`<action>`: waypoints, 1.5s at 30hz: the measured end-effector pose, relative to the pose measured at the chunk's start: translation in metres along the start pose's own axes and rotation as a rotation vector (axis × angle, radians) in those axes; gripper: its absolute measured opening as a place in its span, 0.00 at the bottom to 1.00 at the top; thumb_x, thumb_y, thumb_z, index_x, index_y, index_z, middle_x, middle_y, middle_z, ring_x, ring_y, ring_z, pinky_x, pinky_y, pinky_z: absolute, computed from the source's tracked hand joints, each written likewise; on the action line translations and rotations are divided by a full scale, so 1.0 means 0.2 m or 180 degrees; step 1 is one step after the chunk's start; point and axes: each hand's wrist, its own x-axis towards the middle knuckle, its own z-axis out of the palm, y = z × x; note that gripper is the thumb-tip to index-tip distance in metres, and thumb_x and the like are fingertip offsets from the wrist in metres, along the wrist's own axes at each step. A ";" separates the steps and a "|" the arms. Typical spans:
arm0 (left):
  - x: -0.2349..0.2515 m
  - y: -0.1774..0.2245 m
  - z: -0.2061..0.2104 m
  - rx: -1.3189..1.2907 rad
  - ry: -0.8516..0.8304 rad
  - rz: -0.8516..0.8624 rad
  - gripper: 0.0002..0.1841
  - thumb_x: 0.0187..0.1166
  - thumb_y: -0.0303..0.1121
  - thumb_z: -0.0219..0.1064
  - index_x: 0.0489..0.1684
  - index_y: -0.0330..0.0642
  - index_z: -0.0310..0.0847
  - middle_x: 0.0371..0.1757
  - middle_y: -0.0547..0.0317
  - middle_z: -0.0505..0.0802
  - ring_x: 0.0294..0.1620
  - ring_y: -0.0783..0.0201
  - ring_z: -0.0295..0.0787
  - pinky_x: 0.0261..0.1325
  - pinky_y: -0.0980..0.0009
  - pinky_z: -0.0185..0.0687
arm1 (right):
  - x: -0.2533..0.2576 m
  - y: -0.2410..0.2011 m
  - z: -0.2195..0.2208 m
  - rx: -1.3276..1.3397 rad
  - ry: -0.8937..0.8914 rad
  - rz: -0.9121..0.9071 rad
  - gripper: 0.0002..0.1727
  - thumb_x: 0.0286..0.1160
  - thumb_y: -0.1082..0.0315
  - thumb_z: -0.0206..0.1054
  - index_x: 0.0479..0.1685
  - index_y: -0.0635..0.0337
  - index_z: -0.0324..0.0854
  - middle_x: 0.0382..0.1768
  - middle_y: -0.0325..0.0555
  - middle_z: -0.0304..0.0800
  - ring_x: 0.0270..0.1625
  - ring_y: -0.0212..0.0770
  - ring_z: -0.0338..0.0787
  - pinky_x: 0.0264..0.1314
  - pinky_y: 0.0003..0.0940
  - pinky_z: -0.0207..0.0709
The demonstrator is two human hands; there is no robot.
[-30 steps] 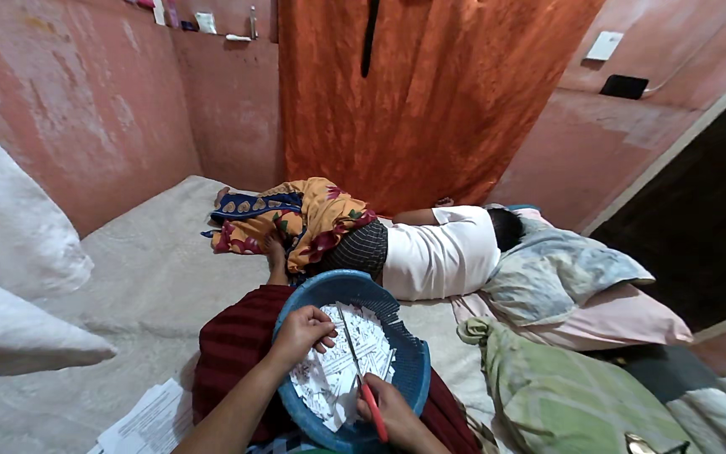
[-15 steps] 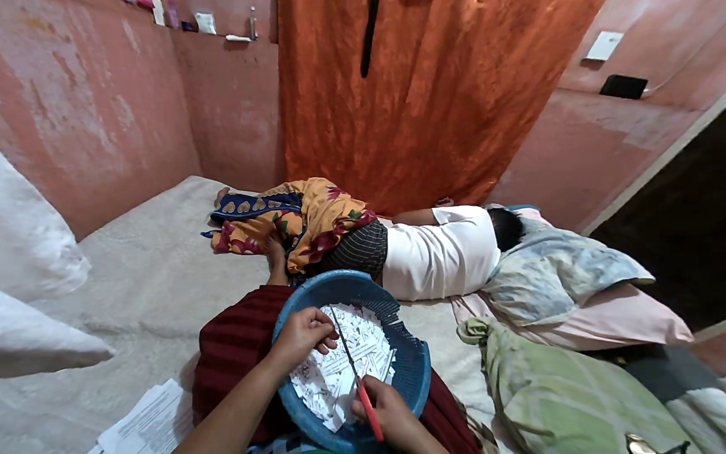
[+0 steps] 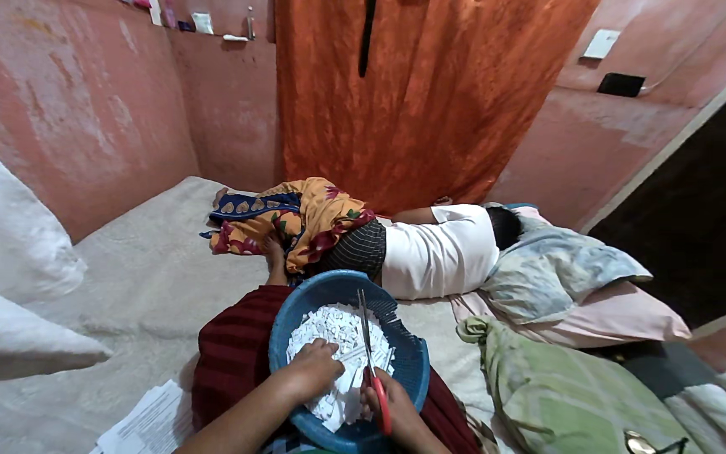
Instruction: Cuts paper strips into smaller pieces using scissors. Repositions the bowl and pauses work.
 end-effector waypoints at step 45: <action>-0.13 -0.09 -0.17 -0.3146 0.2225 -0.0348 0.09 0.73 0.23 0.68 0.48 0.34 0.86 0.34 0.61 0.88 0.23 0.76 0.77 0.28 0.77 0.74 | 0.01 -0.01 -0.01 0.0288 0.0047 0.0115 0.17 0.73 0.54 0.65 0.46 0.60 0.76 0.30 0.34 0.83 0.30 0.27 0.85 0.38 0.27 0.82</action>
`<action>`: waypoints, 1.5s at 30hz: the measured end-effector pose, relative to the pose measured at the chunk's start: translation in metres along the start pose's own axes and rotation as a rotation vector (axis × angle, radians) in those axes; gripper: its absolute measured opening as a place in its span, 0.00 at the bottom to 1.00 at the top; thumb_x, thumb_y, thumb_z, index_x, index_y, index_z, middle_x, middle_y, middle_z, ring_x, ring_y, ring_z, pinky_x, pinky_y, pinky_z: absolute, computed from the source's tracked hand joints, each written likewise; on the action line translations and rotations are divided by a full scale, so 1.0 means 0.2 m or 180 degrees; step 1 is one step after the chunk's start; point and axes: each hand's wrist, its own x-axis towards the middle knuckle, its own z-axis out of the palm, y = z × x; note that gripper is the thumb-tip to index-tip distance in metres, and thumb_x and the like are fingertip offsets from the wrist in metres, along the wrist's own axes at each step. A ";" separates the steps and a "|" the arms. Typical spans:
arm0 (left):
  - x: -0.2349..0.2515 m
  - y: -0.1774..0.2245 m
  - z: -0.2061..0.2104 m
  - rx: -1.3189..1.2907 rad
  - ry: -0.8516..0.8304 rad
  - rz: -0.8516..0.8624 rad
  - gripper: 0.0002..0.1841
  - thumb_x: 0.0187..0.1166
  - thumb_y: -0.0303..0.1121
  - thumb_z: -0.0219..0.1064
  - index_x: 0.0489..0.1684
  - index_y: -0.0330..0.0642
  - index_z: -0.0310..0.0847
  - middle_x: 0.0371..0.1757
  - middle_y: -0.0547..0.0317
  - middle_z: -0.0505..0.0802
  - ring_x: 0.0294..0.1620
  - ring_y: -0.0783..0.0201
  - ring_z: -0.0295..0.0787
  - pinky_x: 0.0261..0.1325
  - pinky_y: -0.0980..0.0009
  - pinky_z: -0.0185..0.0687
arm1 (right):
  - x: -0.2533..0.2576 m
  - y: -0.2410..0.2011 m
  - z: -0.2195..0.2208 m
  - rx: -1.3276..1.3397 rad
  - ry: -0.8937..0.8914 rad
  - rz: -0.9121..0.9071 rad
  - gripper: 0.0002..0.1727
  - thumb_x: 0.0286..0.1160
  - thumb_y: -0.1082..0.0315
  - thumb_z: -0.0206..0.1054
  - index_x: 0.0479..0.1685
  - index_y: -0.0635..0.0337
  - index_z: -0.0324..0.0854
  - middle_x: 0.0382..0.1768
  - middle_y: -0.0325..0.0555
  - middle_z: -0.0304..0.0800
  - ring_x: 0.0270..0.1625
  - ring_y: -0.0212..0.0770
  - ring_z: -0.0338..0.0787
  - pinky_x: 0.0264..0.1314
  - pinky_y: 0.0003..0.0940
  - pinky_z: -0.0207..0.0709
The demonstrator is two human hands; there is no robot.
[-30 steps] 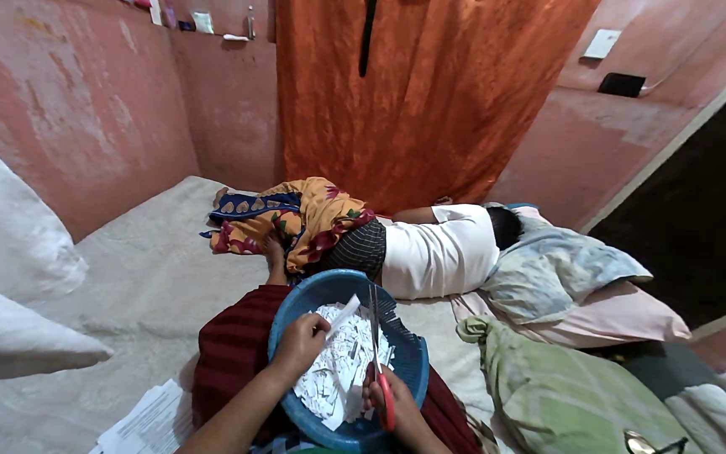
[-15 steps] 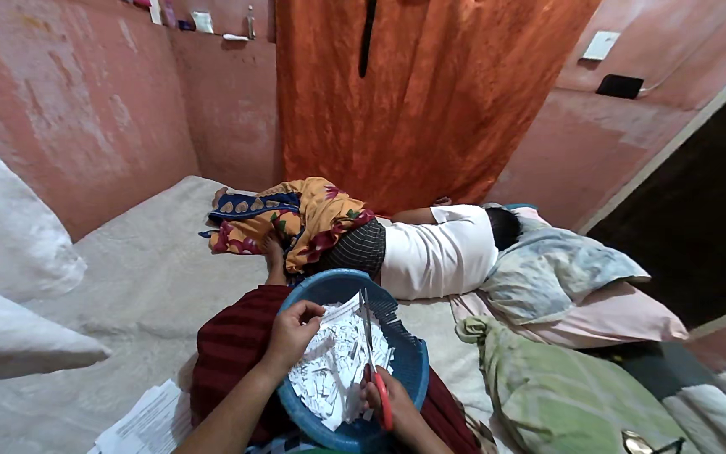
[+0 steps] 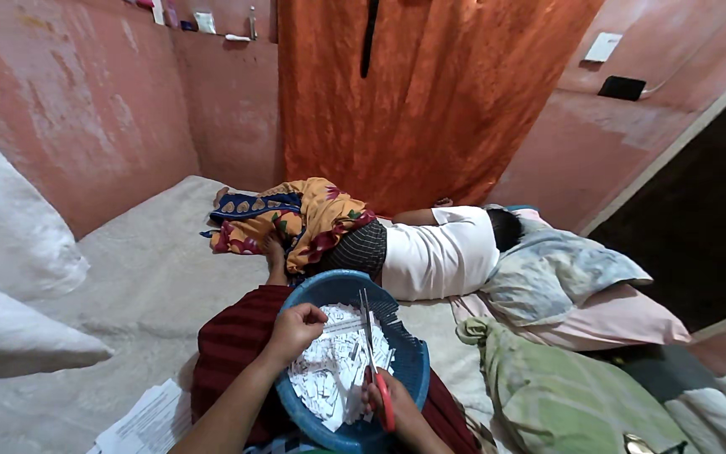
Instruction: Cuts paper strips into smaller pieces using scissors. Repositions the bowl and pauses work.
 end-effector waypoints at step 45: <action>0.00 -0.01 0.01 -0.0439 0.0234 0.0051 0.07 0.75 0.21 0.66 0.47 0.33 0.84 0.32 0.62 0.88 0.21 0.76 0.79 0.26 0.80 0.77 | -0.01 -0.01 0.01 -0.0047 0.0116 -0.0102 0.13 0.82 0.59 0.59 0.41 0.62 0.78 0.26 0.35 0.82 0.27 0.29 0.85 0.34 0.27 0.83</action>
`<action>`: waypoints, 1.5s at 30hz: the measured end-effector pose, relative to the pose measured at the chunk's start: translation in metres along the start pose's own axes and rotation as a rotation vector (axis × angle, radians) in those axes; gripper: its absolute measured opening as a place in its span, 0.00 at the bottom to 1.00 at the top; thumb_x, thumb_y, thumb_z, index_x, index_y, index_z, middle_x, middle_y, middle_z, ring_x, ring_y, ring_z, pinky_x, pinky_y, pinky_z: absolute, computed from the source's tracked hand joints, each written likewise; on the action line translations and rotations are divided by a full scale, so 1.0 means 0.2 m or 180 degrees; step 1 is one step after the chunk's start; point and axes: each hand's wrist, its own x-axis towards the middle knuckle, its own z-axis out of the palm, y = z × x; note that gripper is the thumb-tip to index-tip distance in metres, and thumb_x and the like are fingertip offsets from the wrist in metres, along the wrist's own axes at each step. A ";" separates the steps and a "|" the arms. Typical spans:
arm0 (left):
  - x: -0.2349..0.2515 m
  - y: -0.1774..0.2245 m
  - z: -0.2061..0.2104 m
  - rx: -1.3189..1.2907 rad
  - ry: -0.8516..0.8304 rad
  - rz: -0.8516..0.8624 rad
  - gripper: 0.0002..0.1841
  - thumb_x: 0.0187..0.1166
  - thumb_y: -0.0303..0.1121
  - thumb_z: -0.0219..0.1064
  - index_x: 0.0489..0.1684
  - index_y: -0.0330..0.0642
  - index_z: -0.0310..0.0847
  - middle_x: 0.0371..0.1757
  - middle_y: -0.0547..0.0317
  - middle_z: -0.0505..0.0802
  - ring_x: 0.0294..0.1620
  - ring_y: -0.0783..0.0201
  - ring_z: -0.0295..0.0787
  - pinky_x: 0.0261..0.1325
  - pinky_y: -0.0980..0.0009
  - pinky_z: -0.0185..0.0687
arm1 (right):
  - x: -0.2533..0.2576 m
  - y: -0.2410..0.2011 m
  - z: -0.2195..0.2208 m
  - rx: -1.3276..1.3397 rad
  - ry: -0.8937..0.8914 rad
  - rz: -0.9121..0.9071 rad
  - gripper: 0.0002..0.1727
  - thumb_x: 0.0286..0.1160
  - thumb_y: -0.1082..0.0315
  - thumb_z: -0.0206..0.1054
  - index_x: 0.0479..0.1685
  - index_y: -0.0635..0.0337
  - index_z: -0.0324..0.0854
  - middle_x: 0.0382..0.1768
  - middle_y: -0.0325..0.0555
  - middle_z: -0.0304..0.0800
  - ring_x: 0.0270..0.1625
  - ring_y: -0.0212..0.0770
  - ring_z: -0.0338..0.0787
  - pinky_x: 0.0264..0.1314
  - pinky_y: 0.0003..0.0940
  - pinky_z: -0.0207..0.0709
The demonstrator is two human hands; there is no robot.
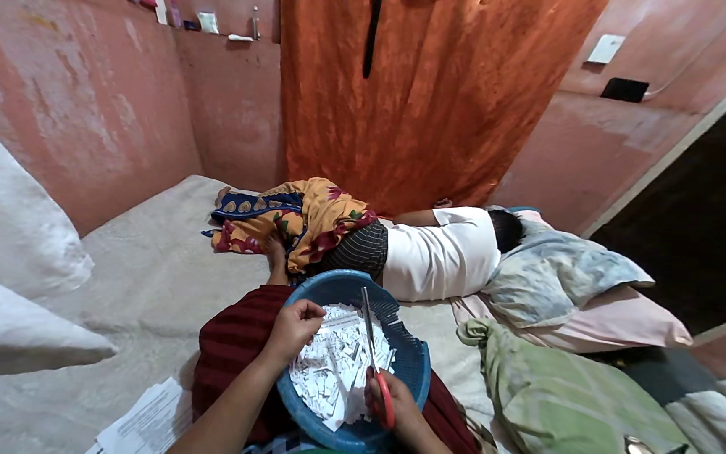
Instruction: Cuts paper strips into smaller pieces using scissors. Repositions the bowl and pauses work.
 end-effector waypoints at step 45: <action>0.00 -0.02 0.01 0.0051 -0.0115 0.0019 0.09 0.76 0.22 0.67 0.50 0.32 0.83 0.37 0.59 0.89 0.25 0.74 0.81 0.30 0.76 0.80 | 0.02 0.01 -0.01 -0.0634 -0.0402 0.0151 0.22 0.70 0.50 0.69 0.46 0.63 0.78 0.29 0.39 0.81 0.30 0.32 0.82 0.38 0.34 0.79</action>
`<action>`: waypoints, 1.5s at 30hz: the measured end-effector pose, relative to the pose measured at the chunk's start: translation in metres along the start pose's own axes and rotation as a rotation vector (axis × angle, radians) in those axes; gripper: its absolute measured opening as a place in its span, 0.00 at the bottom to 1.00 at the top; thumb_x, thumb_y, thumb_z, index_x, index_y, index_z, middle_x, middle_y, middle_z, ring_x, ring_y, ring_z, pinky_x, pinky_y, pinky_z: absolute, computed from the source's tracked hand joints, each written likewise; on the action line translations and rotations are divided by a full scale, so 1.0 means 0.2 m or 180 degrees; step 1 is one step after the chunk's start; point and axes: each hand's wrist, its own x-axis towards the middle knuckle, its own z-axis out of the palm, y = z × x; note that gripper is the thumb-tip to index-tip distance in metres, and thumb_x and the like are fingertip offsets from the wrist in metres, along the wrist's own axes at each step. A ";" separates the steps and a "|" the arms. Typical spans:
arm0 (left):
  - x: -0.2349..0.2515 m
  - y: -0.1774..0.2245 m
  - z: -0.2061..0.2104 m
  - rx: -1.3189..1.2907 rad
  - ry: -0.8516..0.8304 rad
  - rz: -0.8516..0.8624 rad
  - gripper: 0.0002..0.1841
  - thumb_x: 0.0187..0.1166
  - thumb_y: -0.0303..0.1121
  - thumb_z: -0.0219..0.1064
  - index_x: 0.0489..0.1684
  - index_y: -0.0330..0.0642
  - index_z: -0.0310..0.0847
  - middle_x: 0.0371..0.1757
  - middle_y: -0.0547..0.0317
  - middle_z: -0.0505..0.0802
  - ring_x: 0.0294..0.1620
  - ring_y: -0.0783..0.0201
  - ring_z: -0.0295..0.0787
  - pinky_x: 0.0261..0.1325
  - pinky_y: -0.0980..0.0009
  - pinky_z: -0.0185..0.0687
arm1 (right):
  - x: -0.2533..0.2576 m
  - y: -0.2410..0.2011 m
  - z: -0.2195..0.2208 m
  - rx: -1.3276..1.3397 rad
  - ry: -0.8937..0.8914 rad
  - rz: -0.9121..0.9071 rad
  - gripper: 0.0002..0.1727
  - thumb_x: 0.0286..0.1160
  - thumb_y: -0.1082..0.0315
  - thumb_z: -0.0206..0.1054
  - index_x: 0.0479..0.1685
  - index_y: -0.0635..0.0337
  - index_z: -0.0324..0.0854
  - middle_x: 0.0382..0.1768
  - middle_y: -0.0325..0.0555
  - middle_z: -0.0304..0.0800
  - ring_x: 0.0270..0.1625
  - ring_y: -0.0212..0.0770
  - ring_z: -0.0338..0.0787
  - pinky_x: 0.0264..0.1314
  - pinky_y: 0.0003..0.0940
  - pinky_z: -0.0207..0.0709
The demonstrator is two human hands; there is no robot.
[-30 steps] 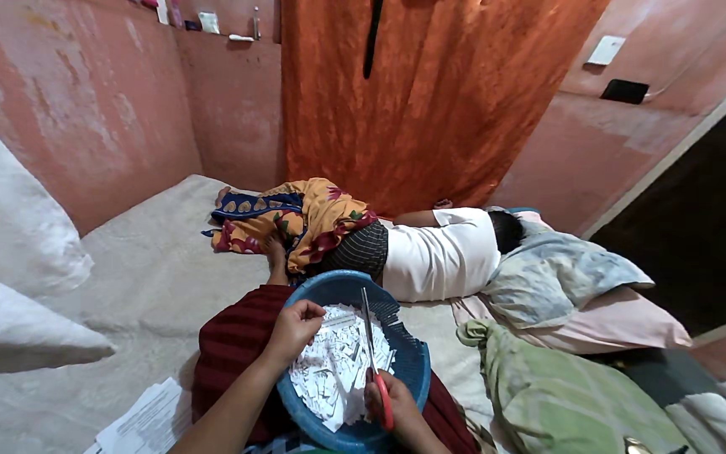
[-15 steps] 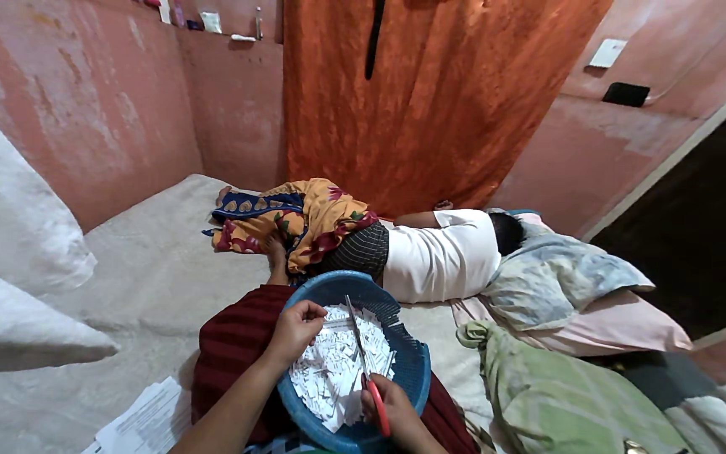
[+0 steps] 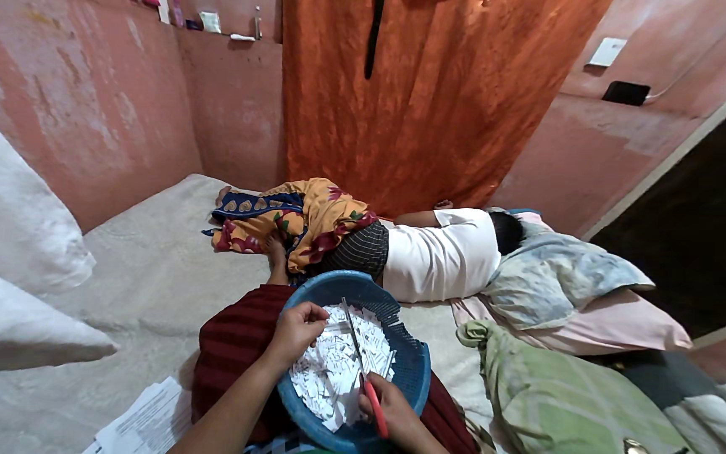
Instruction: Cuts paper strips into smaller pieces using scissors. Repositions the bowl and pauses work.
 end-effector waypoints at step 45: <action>-0.01 -0.01 0.02 -0.0153 -0.0068 0.0071 0.11 0.75 0.26 0.73 0.51 0.33 0.83 0.37 0.61 0.89 0.28 0.73 0.84 0.33 0.76 0.82 | 0.00 0.01 0.01 -0.0005 0.0062 -0.0010 0.22 0.71 0.48 0.70 0.42 0.61 0.79 0.26 0.37 0.80 0.28 0.31 0.82 0.36 0.33 0.79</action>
